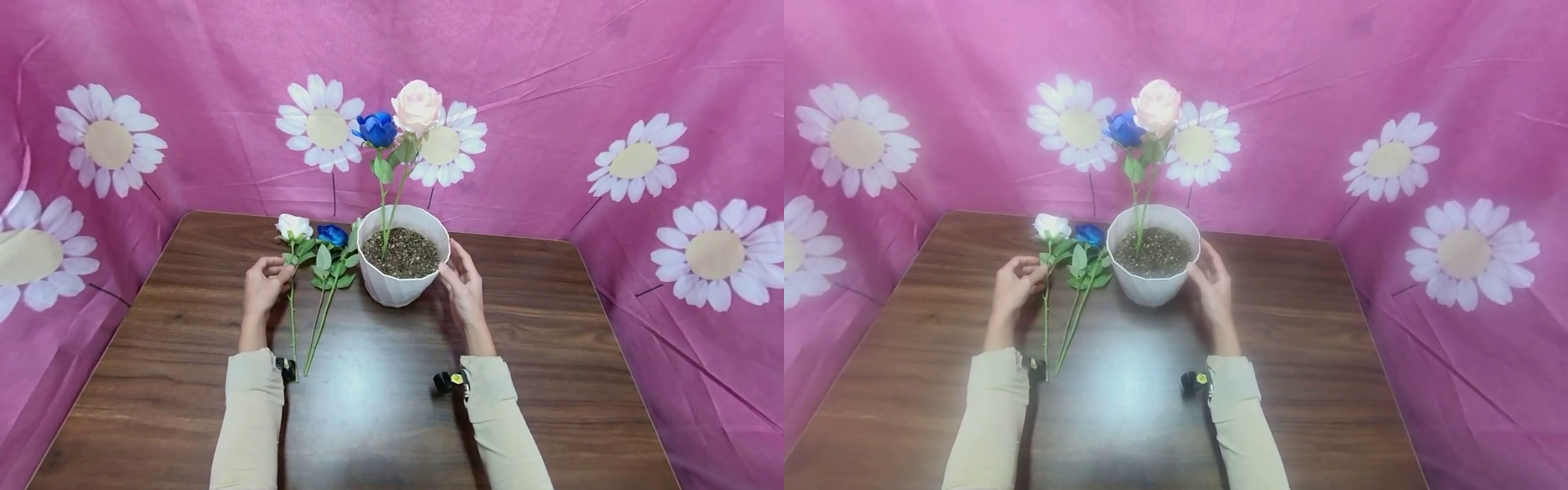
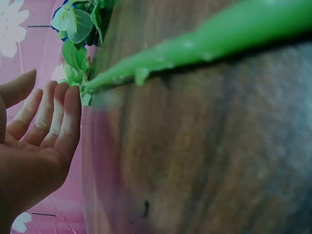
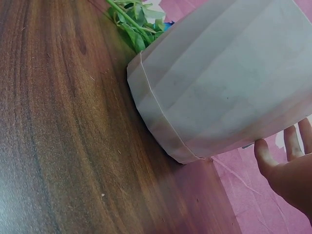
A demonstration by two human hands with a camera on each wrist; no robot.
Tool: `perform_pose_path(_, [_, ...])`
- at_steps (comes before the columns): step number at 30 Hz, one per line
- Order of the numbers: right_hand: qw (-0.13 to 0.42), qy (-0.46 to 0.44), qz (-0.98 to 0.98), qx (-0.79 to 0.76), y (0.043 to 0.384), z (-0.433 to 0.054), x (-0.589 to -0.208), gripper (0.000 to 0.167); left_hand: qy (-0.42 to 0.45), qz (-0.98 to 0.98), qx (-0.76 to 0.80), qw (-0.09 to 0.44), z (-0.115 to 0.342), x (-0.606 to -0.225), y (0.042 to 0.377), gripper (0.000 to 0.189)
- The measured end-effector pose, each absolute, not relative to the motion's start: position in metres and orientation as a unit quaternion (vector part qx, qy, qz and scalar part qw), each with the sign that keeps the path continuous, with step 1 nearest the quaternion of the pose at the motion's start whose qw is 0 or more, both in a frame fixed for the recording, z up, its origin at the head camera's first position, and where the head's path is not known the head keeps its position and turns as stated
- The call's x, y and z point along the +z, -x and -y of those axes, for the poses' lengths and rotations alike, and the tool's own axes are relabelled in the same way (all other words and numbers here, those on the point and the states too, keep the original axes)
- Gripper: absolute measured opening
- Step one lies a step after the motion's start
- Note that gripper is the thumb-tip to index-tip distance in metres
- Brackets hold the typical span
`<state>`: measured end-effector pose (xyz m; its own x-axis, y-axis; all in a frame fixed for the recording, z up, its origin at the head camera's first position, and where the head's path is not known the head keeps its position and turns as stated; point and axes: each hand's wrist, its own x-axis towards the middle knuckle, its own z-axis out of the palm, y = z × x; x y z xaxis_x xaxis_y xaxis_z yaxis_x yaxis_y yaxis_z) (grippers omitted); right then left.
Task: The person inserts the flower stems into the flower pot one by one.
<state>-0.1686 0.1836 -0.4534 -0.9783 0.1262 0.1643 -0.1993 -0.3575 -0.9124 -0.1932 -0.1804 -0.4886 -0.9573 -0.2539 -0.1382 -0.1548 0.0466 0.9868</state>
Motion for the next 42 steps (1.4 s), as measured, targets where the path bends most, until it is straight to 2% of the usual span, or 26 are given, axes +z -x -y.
perform_pose_path(16, [0.096,-0.033,0.559,0.823,0.1685,-0.1834,-0.4525,0.058,-0.176,0.749,-0.639,-0.016,0.1832,-0.494,0.1898,0.039])
perform_pose_path(33, [0.1,-0.031,0.558,0.823,0.1685,-0.1821,-0.4519,0.058,-0.17,0.737,-0.645,-0.105,0.1842,-0.4919,0.1925,0.051])
perform_pose_path(42, [0.099,-0.029,0.559,0.823,0.1675,-0.182,-0.4514,0.058,-0.168,0.694,-0.691,-0.112,0.1847,-0.4942,0.1919,0.054])
